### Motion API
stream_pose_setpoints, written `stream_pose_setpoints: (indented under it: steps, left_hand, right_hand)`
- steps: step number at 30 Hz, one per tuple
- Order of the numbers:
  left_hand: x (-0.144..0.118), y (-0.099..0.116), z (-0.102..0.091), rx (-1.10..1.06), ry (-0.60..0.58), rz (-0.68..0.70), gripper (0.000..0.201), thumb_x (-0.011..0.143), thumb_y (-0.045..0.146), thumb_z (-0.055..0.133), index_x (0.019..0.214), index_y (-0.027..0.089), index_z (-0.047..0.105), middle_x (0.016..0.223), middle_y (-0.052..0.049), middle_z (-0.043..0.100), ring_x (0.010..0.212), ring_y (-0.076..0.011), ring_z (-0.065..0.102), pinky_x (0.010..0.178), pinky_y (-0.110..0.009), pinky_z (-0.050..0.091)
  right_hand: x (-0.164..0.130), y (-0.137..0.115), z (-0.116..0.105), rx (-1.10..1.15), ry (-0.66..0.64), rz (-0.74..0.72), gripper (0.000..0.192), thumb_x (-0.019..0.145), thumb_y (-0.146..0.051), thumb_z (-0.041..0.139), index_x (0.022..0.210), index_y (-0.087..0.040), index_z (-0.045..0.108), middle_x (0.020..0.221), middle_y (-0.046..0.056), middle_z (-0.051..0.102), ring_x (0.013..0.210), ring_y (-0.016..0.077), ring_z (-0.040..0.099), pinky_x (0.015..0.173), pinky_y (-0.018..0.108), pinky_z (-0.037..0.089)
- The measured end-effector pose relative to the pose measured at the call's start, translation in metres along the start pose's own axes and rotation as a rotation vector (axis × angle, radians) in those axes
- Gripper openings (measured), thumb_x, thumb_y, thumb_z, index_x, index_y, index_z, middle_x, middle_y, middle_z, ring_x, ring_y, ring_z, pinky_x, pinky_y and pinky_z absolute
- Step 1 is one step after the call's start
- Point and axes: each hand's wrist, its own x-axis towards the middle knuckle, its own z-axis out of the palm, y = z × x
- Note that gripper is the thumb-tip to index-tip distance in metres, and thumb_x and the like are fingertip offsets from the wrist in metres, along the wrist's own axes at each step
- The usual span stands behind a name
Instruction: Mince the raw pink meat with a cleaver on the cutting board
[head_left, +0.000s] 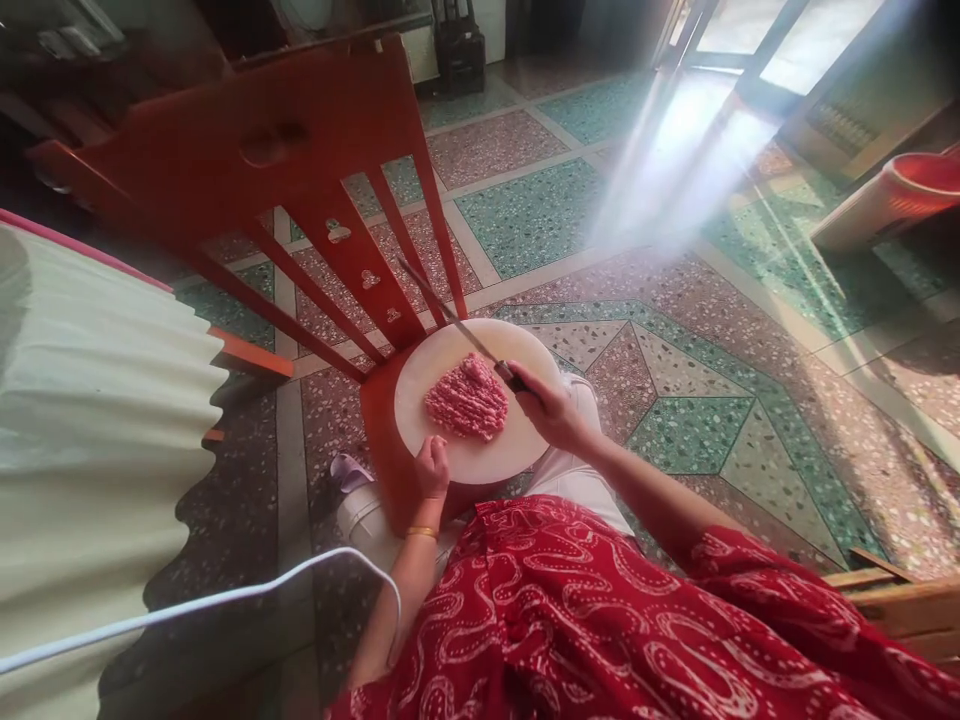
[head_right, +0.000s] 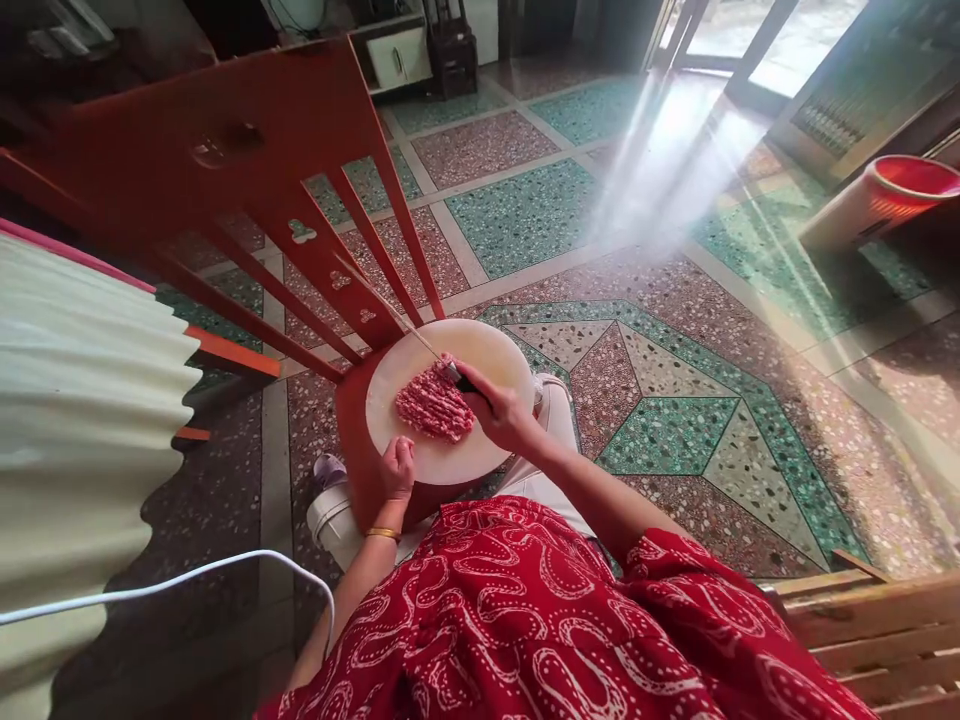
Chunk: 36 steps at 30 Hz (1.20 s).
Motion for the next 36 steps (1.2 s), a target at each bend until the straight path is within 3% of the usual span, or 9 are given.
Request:
stream_pose_setpoints:
  steps: [3, 7, 14, 17, 20, 24, 26, 31, 36]
  left_hand:
    - [0.0, -0.001, 0.0, 0.017, 0.007, 0.004, 0.03, 0.091, 0.036, 0.033, 0.074, 0.019, 0.051, 0.064, 0.0, 0.053, 0.056, -0.0115, 0.048, 0.058, -0.023, 0.038]
    - [-0.001, -0.002, 0.0, 0.024, 0.009, 0.028, 0.032, 0.091, 0.037, 0.032, 0.072, 0.019, 0.05, 0.062, 0.0, 0.051, 0.055, -0.0115, 0.047, 0.056, -0.023, 0.036]
    - [-0.002, -0.002, 0.002, 0.0, 0.024, -0.004, 0.034, 0.091, 0.038, 0.032, 0.07, 0.019, 0.05, 0.06, 0.001, 0.051, 0.054, -0.0111, 0.046, 0.056, -0.022, 0.037]
    - [-0.003, 0.003, 0.0, 0.02, 0.024, 0.018, 0.034, 0.091, 0.038, 0.031, 0.069, 0.02, 0.049, 0.061, 0.0, 0.051, 0.054, -0.0113, 0.045, 0.056, -0.023, 0.036]
    - [-0.002, 0.006, -0.001, 0.046, 0.031, 0.036, 0.032, 0.09, 0.038, 0.032, 0.069, 0.02, 0.049, 0.062, 0.0, 0.052, 0.055, -0.0116, 0.046, 0.057, -0.023, 0.036]
    - [-0.003, 0.006, -0.002, 0.055, 0.038, 0.03, 0.032, 0.09, 0.037, 0.033, 0.066, 0.02, 0.047, 0.06, 0.0, 0.051, 0.053, -0.0113, 0.044, 0.055, -0.023, 0.035]
    - [-0.004, 0.005, -0.001, 0.053, 0.027, 0.022, 0.033, 0.09, 0.037, 0.032, 0.065, 0.02, 0.046, 0.058, 0.001, 0.049, 0.053, -0.0112, 0.043, 0.053, -0.023, 0.034]
    - [-0.005, 0.004, -0.001, 0.063, -0.003, 0.018, 0.032, 0.091, 0.035, 0.032, 0.07, 0.02, 0.049, 0.062, 0.0, 0.053, 0.056, -0.0116, 0.047, 0.057, -0.023, 0.036]
    - [-0.006, 0.002, -0.001, 0.031, -0.032, -0.018, 0.031, 0.091, 0.036, 0.032, 0.069, 0.02, 0.047, 0.061, 0.001, 0.05, 0.053, -0.011, 0.045, 0.056, -0.023, 0.036]
  right_hand:
    - [-0.005, 0.015, 0.008, 0.033, 0.022, 0.044, 0.05, 0.089, -0.029, 0.041, 0.138, -0.017, 0.043, 0.123, 0.009, 0.06, 0.112, 0.0208, 0.056, 0.095, 0.034, 0.045]
    - [-0.009, 0.034, 0.015, 0.055, -0.186, 0.265, 0.046, 0.089, -0.032, 0.041, 0.129, -0.014, 0.053, 0.097, 0.008, 0.07, 0.092, 0.021, 0.063, 0.086, 0.037, 0.05]
    - [-0.004, 0.023, 0.011, 0.083, -0.004, 0.098, 0.052, 0.087, -0.037, 0.045, 0.136, -0.017, 0.045, 0.111, 0.007, 0.065, 0.096, 0.0185, 0.06, 0.087, 0.032, 0.047]
    - [-0.012, 0.039, 0.018, 0.066, -0.148, 0.2, 0.047, 0.087, -0.036, 0.044, 0.128, -0.016, 0.053, 0.098, 0.007, 0.068, 0.086, 0.0184, 0.061, 0.078, 0.031, 0.05]
    - [-0.016, 0.051, 0.018, 0.126, -0.282, 0.312, 0.047, 0.085, -0.041, 0.046, 0.123, -0.016, 0.056, 0.074, 0.002, 0.065, 0.061, 0.0138, 0.057, 0.057, 0.025, 0.049]
    - [-0.016, 0.056, 0.005, 0.406, -0.319, 0.497, 0.06, 0.083, -0.051, 0.046, 0.133, -0.018, 0.04, 0.048, -0.009, 0.043, 0.035, 0.0077, 0.037, 0.034, 0.018, 0.032]
    - [-0.014, 0.062, -0.005, 0.485, -0.303, 0.534, 0.06, 0.082, -0.052, 0.046, 0.13, -0.016, 0.04, 0.051, -0.009, 0.043, 0.036, 0.0074, 0.04, 0.034, 0.018, 0.033]
    - [-0.007, 0.093, -0.031, 0.221, -0.24, 0.521, 0.039, 0.078, -0.052, 0.045, 0.086, -0.015, 0.055, 0.049, -0.007, 0.044, 0.034, 0.0063, 0.038, 0.033, 0.018, 0.03]
    - [0.006, 0.124, -0.049, 0.095, -0.169, 0.559, 0.036, 0.082, -0.049, 0.041, 0.09, -0.017, 0.055, 0.049, -0.007, 0.045, 0.033, 0.0071, 0.039, 0.031, 0.019, 0.029]
